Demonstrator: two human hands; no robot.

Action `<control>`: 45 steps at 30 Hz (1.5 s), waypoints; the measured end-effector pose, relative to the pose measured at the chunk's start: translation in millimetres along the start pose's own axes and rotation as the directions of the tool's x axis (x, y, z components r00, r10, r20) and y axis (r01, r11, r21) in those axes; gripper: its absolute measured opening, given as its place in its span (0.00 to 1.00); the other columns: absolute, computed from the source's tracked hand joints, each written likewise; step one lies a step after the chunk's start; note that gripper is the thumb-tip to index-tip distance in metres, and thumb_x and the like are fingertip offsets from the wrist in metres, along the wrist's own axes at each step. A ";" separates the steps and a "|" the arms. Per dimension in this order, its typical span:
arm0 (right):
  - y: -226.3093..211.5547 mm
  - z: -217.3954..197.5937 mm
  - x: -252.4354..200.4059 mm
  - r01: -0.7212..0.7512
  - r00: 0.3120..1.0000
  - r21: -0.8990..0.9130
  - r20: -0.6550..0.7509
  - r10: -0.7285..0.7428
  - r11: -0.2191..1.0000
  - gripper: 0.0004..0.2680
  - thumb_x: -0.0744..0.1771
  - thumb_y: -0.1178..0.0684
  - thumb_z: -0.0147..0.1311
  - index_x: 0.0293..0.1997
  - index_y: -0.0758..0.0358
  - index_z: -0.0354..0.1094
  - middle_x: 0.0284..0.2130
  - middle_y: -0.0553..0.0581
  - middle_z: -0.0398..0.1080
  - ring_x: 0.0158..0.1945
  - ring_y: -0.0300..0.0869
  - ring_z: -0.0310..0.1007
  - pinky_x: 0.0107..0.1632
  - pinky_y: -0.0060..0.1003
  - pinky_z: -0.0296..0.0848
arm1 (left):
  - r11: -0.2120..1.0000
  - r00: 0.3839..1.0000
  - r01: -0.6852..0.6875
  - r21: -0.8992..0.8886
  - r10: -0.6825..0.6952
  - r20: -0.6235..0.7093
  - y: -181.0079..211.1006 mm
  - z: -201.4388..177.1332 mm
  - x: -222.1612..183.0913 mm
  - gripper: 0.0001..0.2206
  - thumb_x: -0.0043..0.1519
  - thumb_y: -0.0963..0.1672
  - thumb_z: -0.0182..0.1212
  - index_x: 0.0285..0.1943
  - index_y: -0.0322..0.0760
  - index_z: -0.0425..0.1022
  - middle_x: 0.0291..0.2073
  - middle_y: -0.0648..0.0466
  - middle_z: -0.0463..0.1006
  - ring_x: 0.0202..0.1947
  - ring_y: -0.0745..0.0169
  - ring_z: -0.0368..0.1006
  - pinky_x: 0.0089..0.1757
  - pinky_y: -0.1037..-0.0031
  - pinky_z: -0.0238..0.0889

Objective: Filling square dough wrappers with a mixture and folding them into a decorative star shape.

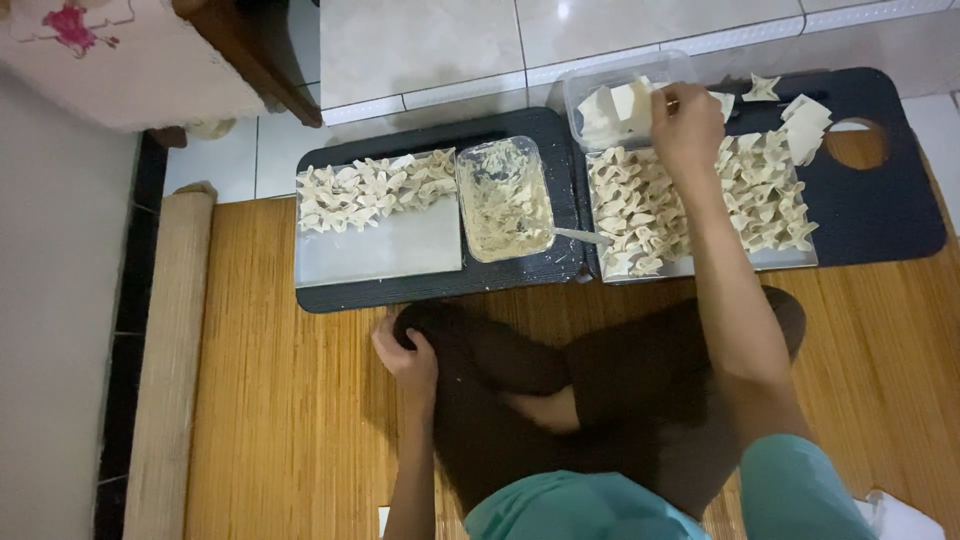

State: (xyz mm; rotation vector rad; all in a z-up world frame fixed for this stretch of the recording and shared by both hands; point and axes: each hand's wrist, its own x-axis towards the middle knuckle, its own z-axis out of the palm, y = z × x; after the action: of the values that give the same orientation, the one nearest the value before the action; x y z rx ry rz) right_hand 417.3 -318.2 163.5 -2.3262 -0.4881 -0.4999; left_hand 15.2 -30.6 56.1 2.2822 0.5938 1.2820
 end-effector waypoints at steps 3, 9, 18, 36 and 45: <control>34.9 9.6 2.0 -0.036 0.998 0.351 -0.040 0.054 0.936 0.07 0.73 0.55 0.52 0.40 0.62 0.76 0.33 0.54 0.78 0.37 0.41 0.76 0.42 0.38 0.72 | 0.999 1.000 -0.022 0.025 0.022 0.018 -5.4 -0.5 -2.7 0.13 0.63 0.32 0.48 0.57 0.23 0.66 0.44 0.39 0.69 0.43 0.42 0.68 0.47 0.57 0.66; -73.0 -71.8 -43.7 -0.413 0.895 0.805 0.272 0.354 0.426 0.06 0.74 0.52 0.48 0.41 0.58 0.67 0.33 0.50 0.71 0.39 0.36 0.78 0.41 0.27 0.78 | 0.986 0.985 0.165 0.014 -0.165 0.051 -17.6 4.7 -12.3 0.15 0.63 0.34 0.52 0.59 0.32 0.67 0.46 0.47 0.68 0.47 0.48 0.69 0.50 0.57 0.64; -95.6 -44.3 -145.5 0.005 0.955 0.675 0.216 -0.205 0.738 0.08 0.73 0.54 0.48 0.39 0.64 0.70 0.31 0.60 0.71 0.38 0.51 0.76 0.44 0.46 0.74 | 0.980 0.967 0.183 -0.075 -0.165 0.192 2.6 6.1 -26.7 0.12 0.64 0.36 0.57 0.56 0.35 0.72 0.51 0.50 0.74 0.55 0.49 0.72 0.58 0.58 0.64; -98.2 9.2 -217.2 0.640 0.725 0.189 0.175 -0.667 0.745 0.06 0.68 0.50 0.57 0.45 0.54 0.78 0.49 0.55 0.75 0.52 0.50 0.73 0.52 0.49 0.71 | -0.442 0.312 0.780 -0.442 -0.338 0.888 69.4 8.2 -13.8 0.23 0.71 0.46 0.44 0.76 0.39 0.59 0.71 0.36 0.63 0.72 0.39 0.59 0.68 0.47 0.47; -120.8 -39.8 -144.5 0.516 0.820 -0.246 0.417 -0.391 0.820 0.07 0.68 0.56 0.58 0.48 0.49 0.79 0.36 0.52 0.76 0.39 0.50 0.81 0.40 0.43 0.77 | -0.425 0.386 0.784 -0.451 -0.234 0.892 96.7 11.3 27.3 0.24 0.72 0.45 0.45 0.79 0.41 0.54 0.75 0.39 0.58 0.73 0.36 0.56 0.67 0.46 0.48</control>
State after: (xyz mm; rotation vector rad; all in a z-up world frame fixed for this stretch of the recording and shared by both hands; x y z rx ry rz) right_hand 228.2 -292.5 188.5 -2.6541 -1.2540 -0.4156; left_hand 52.1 -94.8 124.8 0.4942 0.3552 0.1785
